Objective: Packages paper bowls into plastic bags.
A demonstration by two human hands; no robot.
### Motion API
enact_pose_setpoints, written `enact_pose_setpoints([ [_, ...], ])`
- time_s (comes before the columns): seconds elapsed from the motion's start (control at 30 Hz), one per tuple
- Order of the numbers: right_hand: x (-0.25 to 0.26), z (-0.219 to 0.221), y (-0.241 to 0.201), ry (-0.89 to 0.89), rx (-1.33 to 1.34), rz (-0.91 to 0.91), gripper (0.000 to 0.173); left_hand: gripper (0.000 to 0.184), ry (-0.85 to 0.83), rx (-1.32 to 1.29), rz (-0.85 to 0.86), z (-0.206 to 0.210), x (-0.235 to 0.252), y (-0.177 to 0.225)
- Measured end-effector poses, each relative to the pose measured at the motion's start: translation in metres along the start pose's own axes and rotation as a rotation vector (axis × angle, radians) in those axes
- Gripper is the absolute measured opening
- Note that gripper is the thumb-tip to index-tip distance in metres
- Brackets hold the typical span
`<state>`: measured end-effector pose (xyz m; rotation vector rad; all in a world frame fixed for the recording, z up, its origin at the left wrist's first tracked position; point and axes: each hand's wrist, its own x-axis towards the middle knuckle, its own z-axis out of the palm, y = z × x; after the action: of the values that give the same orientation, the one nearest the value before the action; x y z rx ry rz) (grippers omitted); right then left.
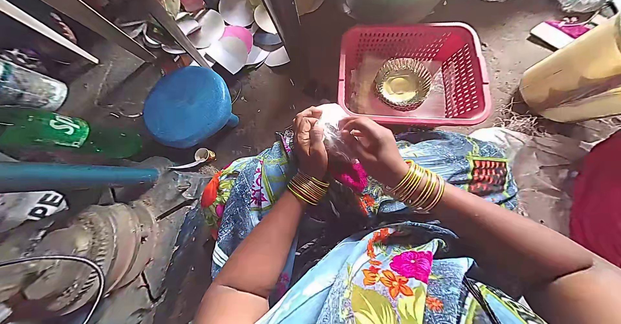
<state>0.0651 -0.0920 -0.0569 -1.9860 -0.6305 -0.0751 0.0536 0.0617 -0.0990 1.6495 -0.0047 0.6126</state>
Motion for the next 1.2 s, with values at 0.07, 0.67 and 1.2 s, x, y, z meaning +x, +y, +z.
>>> enact_pose_setpoints([
  [0.07,0.012,-0.006,0.01,0.004,0.114,0.178,0.032,0.023,-0.025,-0.071,-0.012,0.001,0.007,-0.005],
  [0.67,0.029,-0.011,0.045,0.068,0.2,0.274,0.042,0.076,-0.082,0.077,0.083,0.039,0.053,-0.055],
  [1.2,0.005,0.001,0.068,0.11,-0.217,0.156,0.041,0.045,-0.725,0.129,0.013,-0.013,0.088,-0.041],
])
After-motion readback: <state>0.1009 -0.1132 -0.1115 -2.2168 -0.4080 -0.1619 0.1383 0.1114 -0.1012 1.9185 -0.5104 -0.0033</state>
